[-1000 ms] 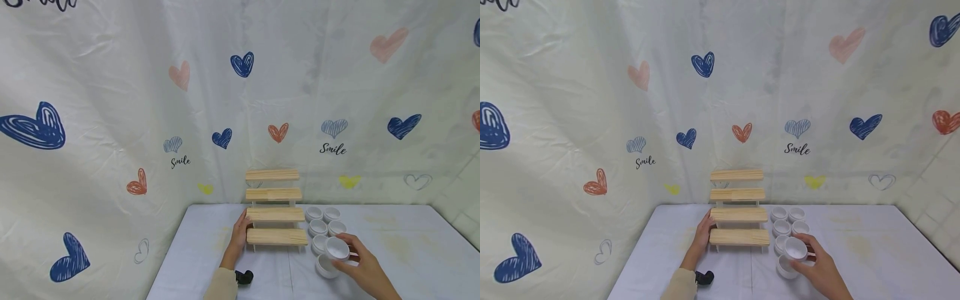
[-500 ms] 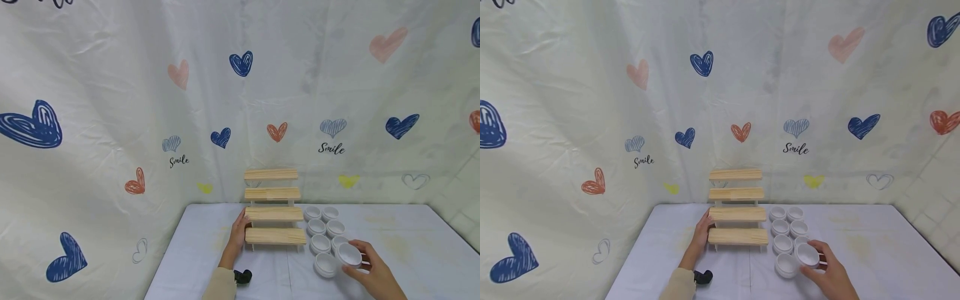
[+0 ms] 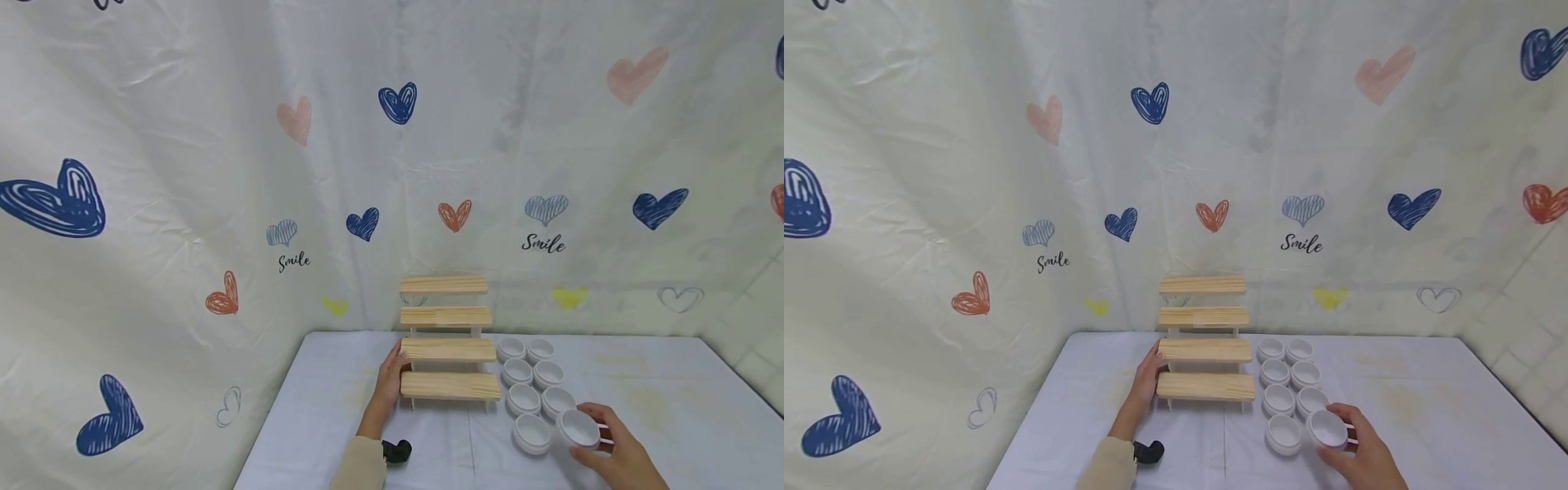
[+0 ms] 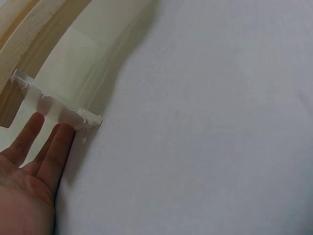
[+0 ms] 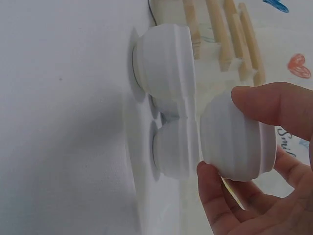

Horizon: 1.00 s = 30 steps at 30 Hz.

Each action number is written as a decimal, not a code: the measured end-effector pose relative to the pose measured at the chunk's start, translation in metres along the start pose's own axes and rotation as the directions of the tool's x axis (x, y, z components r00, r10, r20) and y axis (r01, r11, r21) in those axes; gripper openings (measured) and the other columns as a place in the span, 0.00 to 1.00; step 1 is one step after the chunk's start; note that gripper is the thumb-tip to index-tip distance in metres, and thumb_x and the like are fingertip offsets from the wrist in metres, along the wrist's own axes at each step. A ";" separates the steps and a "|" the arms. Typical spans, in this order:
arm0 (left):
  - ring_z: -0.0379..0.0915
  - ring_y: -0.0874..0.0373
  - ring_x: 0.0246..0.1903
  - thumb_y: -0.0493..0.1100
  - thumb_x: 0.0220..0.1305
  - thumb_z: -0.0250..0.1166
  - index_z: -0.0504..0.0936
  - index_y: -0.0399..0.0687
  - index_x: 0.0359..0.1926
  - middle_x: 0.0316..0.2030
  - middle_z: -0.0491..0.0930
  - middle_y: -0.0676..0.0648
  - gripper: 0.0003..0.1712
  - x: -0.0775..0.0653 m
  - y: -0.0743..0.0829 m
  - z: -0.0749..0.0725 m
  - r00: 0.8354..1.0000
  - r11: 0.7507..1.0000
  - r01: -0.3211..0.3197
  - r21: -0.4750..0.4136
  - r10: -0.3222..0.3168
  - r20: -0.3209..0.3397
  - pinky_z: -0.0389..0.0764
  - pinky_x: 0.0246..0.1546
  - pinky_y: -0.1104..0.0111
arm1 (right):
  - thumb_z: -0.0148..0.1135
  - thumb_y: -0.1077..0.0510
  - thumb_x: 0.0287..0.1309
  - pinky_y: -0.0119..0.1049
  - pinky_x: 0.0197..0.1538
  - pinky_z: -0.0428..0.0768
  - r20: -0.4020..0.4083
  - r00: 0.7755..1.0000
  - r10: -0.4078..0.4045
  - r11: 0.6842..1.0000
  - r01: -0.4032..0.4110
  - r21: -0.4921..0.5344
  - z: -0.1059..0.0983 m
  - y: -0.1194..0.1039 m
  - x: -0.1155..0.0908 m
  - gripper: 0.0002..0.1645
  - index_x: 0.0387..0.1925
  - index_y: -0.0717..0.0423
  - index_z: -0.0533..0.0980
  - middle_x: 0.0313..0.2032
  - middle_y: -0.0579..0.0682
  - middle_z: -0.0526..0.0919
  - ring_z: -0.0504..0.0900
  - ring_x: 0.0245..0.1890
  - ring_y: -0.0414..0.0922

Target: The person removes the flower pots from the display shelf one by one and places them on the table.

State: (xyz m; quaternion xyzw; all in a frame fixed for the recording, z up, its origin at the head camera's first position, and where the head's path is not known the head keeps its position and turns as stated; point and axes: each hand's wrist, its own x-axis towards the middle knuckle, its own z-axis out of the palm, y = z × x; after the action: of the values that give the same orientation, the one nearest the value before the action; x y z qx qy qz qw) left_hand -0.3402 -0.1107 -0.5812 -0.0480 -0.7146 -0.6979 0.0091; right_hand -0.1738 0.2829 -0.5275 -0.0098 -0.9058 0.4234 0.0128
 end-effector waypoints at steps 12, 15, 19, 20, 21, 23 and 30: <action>0.49 0.44 0.80 0.58 0.78 0.50 0.60 0.55 0.80 0.78 0.61 0.47 0.35 0.003 -0.004 -0.001 1.000 1.000 0.005 0.001 -0.005 0.000 0.49 0.79 0.43 | 0.80 0.60 0.46 0.28 0.38 0.81 0.040 0.997 -0.070 0.997 0.071 -0.022 0.006 0.019 0.004 0.45 0.62 0.69 0.66 0.54 0.65 0.76 0.72 0.39 0.24; 0.49 0.44 0.80 0.59 0.78 0.50 0.59 0.54 0.80 0.78 0.61 0.48 0.36 0.003 -0.004 0.000 1.000 1.000 0.007 0.000 -0.007 0.001 0.49 0.79 0.43 | 0.81 0.60 0.45 0.28 0.39 0.80 0.065 0.995 -0.081 0.996 0.083 -0.034 0.006 0.021 0.004 0.45 0.62 0.69 0.67 0.53 0.63 0.77 0.72 0.40 0.23; 0.49 0.44 0.80 0.59 0.77 0.51 0.59 0.53 0.80 0.78 0.61 0.48 0.36 0.003 -0.003 0.000 1.000 1.000 0.009 -0.004 -0.009 -0.003 0.49 0.79 0.43 | 0.82 0.59 0.43 0.27 0.40 0.80 0.095 0.991 -0.098 0.992 0.105 -0.071 0.008 0.024 0.006 0.45 0.61 0.68 0.68 0.52 0.61 0.79 0.72 0.40 0.22; 0.49 0.45 0.80 0.59 0.77 0.51 0.59 0.53 0.80 0.78 0.61 0.48 0.36 0.003 -0.003 0.000 1.000 1.000 0.010 -0.004 -0.010 -0.004 0.49 0.79 0.44 | 0.82 0.58 0.43 0.27 0.41 0.80 0.102 0.990 -0.096 0.991 0.105 -0.082 0.008 0.025 0.007 0.45 0.61 0.67 0.68 0.52 0.61 0.80 0.72 0.40 0.23; 0.49 0.44 0.80 0.58 0.77 0.51 0.59 0.53 0.80 0.78 0.61 0.48 0.36 0.003 -0.003 0.000 1.000 1.000 0.009 -0.005 -0.009 -0.005 0.49 0.79 0.44 | 0.82 0.58 0.44 0.27 0.41 0.80 0.113 0.990 -0.090 0.991 0.100 -0.092 0.008 0.026 0.008 0.45 0.61 0.67 0.68 0.52 0.60 0.80 0.73 0.40 0.23; 0.50 0.44 0.79 0.58 0.77 0.51 0.59 0.53 0.80 0.78 0.61 0.47 0.36 0.003 -0.003 0.000 1.000 1.000 0.008 -0.007 -0.008 -0.003 0.50 0.79 0.44 | 0.81 0.56 0.44 0.27 0.42 0.80 0.132 0.989 -0.071 0.990 0.086 -0.110 0.009 0.027 0.011 0.45 0.61 0.67 0.68 0.52 0.59 0.80 0.74 0.40 0.25; 0.50 0.44 0.80 0.58 0.78 0.50 0.59 0.53 0.80 0.78 0.60 0.48 0.36 0.004 -0.004 0.000 1.000 1.000 0.008 -0.004 -0.008 0.002 0.50 0.79 0.44 | 0.82 0.56 0.44 0.27 0.42 0.80 0.166 0.986 -0.035 0.994 0.052 -0.101 0.009 0.029 0.013 0.45 0.61 0.65 0.68 0.52 0.60 0.80 0.77 0.41 0.30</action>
State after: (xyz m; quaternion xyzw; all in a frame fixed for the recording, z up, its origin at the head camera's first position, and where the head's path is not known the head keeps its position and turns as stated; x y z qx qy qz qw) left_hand -0.3445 -0.1101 -0.5846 -0.0458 -0.7133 -0.6994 0.0055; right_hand -0.1870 0.2943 -0.5553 0.0441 -0.9247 0.3743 -0.0531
